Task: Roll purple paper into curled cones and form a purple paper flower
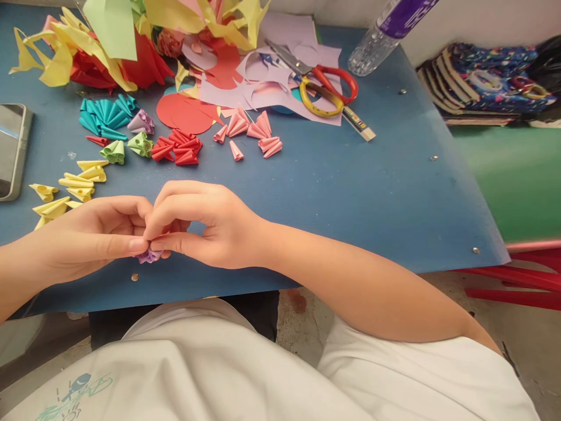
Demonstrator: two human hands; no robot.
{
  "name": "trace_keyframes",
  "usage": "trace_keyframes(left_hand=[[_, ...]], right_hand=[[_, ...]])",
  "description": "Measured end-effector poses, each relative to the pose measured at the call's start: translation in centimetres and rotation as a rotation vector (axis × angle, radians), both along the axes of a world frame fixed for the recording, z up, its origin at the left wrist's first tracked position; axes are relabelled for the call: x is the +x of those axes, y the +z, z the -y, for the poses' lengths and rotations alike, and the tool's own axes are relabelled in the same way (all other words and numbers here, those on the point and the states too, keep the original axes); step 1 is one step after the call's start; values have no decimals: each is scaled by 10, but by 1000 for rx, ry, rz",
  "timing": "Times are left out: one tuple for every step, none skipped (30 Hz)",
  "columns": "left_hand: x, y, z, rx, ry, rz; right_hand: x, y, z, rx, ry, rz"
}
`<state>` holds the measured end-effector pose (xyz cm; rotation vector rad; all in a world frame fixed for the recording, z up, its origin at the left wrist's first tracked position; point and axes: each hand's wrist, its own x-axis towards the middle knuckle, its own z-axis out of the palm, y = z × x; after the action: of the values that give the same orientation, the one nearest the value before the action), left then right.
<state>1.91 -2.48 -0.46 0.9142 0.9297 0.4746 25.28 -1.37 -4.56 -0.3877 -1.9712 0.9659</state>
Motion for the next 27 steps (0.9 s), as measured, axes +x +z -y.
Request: trace_keyframes(left_hand=[[-1,-1,-1,3,4,-3],[-2,-2,-3,9,-3,-6],[-3,-3,-5,19,-16,-12],[-4,-5,-7,32,-31,-21],[-5,-6,-9,47,-41,-31],[-6,-8,-11,60,-45,-40],[-7,-9,-12,71,-38,-43],[-7,-9,-12,82,-19,-44],[-7,-9,-12,91,4,-44],[-6,-9,-12,98,21,-45],[-6,-9,-12,106,36,-44],[-5,-8,-11,112,50,-41],[-5,-8,-11,116,64,-37],[-5,-8,-11,119,78,-28],[-5,-9,-12,118,90,-8],[-6,-9,-12,115,101,23],[-6,-9,-13,104,107,55],[-7,-9,-14,89,114,84],[-7,-9,-14,75,126,106],[-8,-9,-14,62,141,114],[-9,-8,-14,51,156,106],[-9,-7,-14,49,170,89],[-9,-7,-13,54,175,66],[-10,-7,-13,69,170,44],[-10,-7,-12,89,159,20],[-10,-7,-12,114,149,-1],[-10,-7,-12,141,143,-18]], right_hand=[[0,0,0,-34,16,-9],[0,1,1,-61,32,-16],[1,1,1,-80,42,-18],[1,2,1,-85,46,-15],[1,2,1,-75,42,-7],[1,2,1,-52,34,4],[1,1,1,-23,21,14],[1,0,0,8,1,21],[0,-2,0,35,-25,26],[-1,-3,-1,57,-57,28],[-1,-5,-1,68,-93,30],[-2,-6,-2,74,-127,30],[-2,-7,-2,76,-156,30],[-3,-8,-2,78,-179,27],[-3,-8,-2,79,-196,19],[-3,-9,-2,79,-212,7],[-3,-9,-2,73,-228,-4],[-3,-9,-2,61,-245,-14],[-3,-9,-3,38,-263,-22],[-4,-9,-3,9,-277,-29],[-4,-9,-3,-22,-287,-37],[-4,-9,-3,-51,-295,-44],[-4,-9,-3,-75,-299,-50],[-4,-9,-3,-93,-301,-55],[-4,-9,-3,-104,-301,-59],[-4,-8,-3,-109,-300,-59],[-4,-8,-4,-110,-300,-56]])
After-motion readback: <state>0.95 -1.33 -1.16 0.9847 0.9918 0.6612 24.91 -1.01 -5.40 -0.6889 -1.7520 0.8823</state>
